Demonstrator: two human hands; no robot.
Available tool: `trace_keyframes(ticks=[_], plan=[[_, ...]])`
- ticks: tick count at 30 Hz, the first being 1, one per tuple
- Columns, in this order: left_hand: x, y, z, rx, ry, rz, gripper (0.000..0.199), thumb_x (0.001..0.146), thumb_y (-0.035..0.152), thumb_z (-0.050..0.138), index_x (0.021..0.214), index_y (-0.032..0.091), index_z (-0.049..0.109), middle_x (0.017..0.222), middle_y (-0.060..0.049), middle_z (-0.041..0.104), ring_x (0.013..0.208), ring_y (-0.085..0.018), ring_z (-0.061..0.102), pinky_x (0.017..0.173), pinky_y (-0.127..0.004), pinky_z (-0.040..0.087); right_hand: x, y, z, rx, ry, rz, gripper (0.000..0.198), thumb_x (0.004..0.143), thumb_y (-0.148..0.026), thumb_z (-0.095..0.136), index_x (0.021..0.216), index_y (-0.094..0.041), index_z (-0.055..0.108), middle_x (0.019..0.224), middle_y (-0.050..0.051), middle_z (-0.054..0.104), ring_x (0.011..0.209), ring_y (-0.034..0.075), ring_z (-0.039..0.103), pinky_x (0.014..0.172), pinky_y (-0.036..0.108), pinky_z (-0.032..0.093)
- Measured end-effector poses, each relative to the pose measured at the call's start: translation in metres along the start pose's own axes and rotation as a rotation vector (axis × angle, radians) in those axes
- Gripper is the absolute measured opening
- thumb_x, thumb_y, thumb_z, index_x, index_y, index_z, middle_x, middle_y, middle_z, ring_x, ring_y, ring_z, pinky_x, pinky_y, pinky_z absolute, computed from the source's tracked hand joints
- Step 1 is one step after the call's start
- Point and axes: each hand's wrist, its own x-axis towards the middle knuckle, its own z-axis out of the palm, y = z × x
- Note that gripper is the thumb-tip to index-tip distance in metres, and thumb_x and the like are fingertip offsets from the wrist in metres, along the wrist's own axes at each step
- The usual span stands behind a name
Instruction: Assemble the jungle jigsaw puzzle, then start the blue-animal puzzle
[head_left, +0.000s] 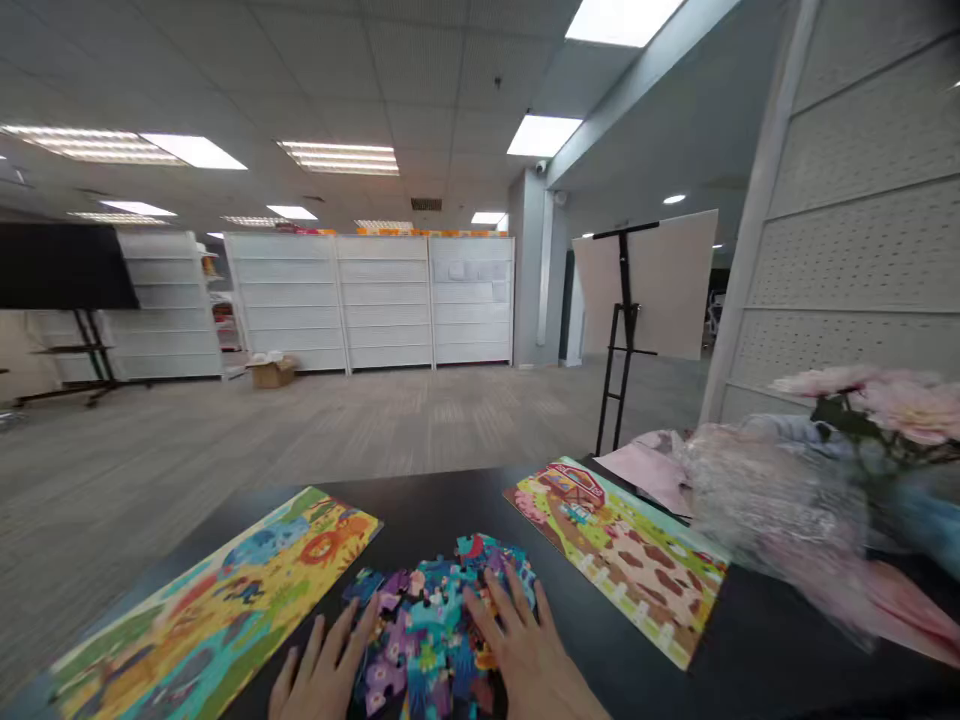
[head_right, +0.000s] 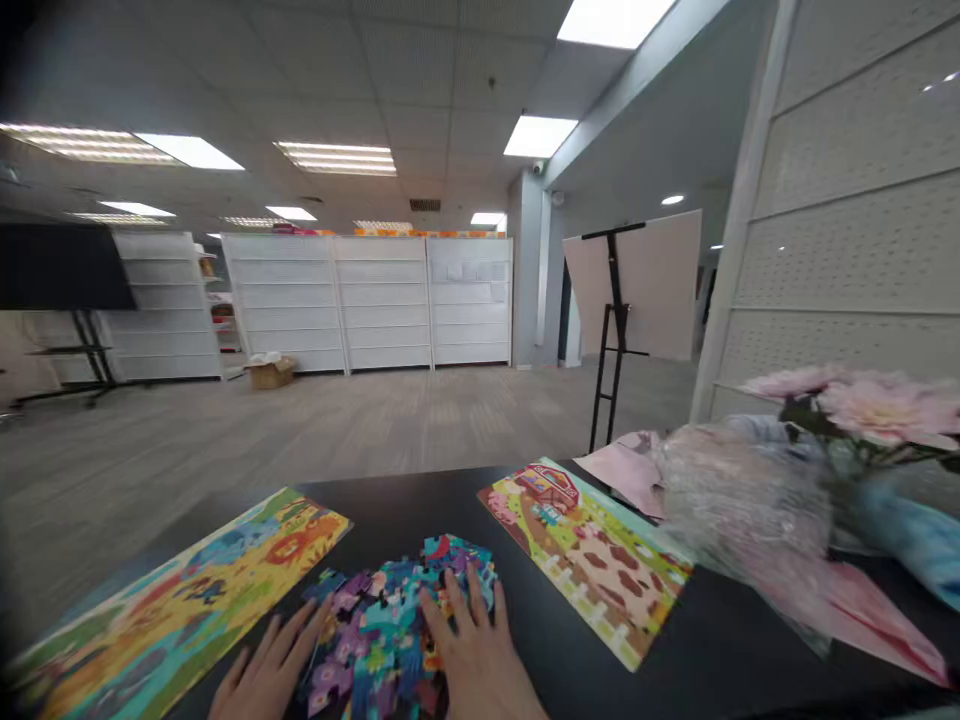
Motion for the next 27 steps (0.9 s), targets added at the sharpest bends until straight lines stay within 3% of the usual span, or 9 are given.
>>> trace_keyframes(ticks=[4,9,14,19,21,24,27], plan=[[0.009,0.018,-0.002,-0.079,-0.013,0.030,0.078,0.075,0.031,0.065,0.149,0.032,0.040,0.155,-0.005,0.045,0.140,-0.038,0.042,0.106,-0.051,0.041,-0.001,-0.012,-0.015,0.051,-0.019,0.033,0.087,0.075,-0.072,0.067,0.150,-0.035,0.041,0.160,0.012,0.032,0.143,0.050,0.029,0.109,0.077,0.024],[0.007,0.001,-0.004,-0.326,0.050,0.276,0.086,0.071,0.043,0.078,0.149,0.031,0.044,0.150,-0.013,0.049,0.133,-0.038,0.050,0.100,-0.047,0.049,-0.009,-0.024,-0.027,0.054,0.065,0.166,0.056,0.091,-0.048,0.057,0.142,-0.025,0.053,0.154,0.011,0.044,0.144,0.037,0.036,0.117,0.063,0.029],[-0.002,-0.024,-0.012,-0.585,0.191,0.338,0.054,0.091,0.036,0.061,0.144,0.034,0.051,0.148,-0.008,0.051,0.136,-0.028,0.049,0.113,-0.040,0.041,-0.011,-0.024,-0.022,0.044,0.105,0.169,0.055,0.094,-0.049,0.051,0.140,-0.021,0.055,0.153,0.013,0.045,0.143,0.035,0.038,0.117,0.063,0.029],[-0.003,-0.024,-0.004,-0.570,0.246,0.262,0.039,0.101,0.035,0.043,0.137,0.030,0.057,0.151,-0.009,0.047,0.140,-0.027,0.045,0.115,-0.044,0.040,-0.008,-0.023,-0.018,0.046,0.126,0.140,0.065,0.094,-0.062,0.046,0.145,-0.022,0.051,0.154,0.016,0.042,0.143,0.039,0.037,0.115,0.068,0.028],[-0.001,-0.015,0.005,-0.508,0.245,0.276,0.043,0.100,0.039,0.042,0.141,0.030,0.053,0.157,-0.010,0.039,0.145,-0.030,0.037,0.116,-0.050,0.036,-0.005,-0.025,-0.021,0.040,0.083,0.094,0.081,0.085,-0.073,0.052,0.151,-0.027,0.042,0.158,0.016,0.034,0.145,0.044,0.029,0.112,0.073,0.025],[0.010,0.007,0.016,-0.367,0.169,0.365,0.066,0.089,0.054,0.059,0.149,0.031,0.043,0.162,-0.012,0.031,0.149,-0.041,0.023,0.114,-0.061,0.034,-0.001,-0.026,-0.023,0.019,0.004,0.048,0.099,0.068,-0.078,0.067,0.152,-0.034,0.036,0.161,0.016,0.026,0.145,0.051,0.021,0.107,0.080,0.021],[0.025,0.029,0.016,-0.263,0.069,0.428,0.089,0.075,0.064,0.071,0.152,0.032,0.039,0.164,-0.015,0.025,0.148,-0.047,0.020,0.111,-0.064,0.034,0.000,-0.018,-0.021,0.001,-0.003,0.074,0.075,0.078,-0.063,0.069,0.145,-0.036,0.049,0.158,0.013,0.035,0.144,0.049,0.028,0.108,0.078,0.025]])
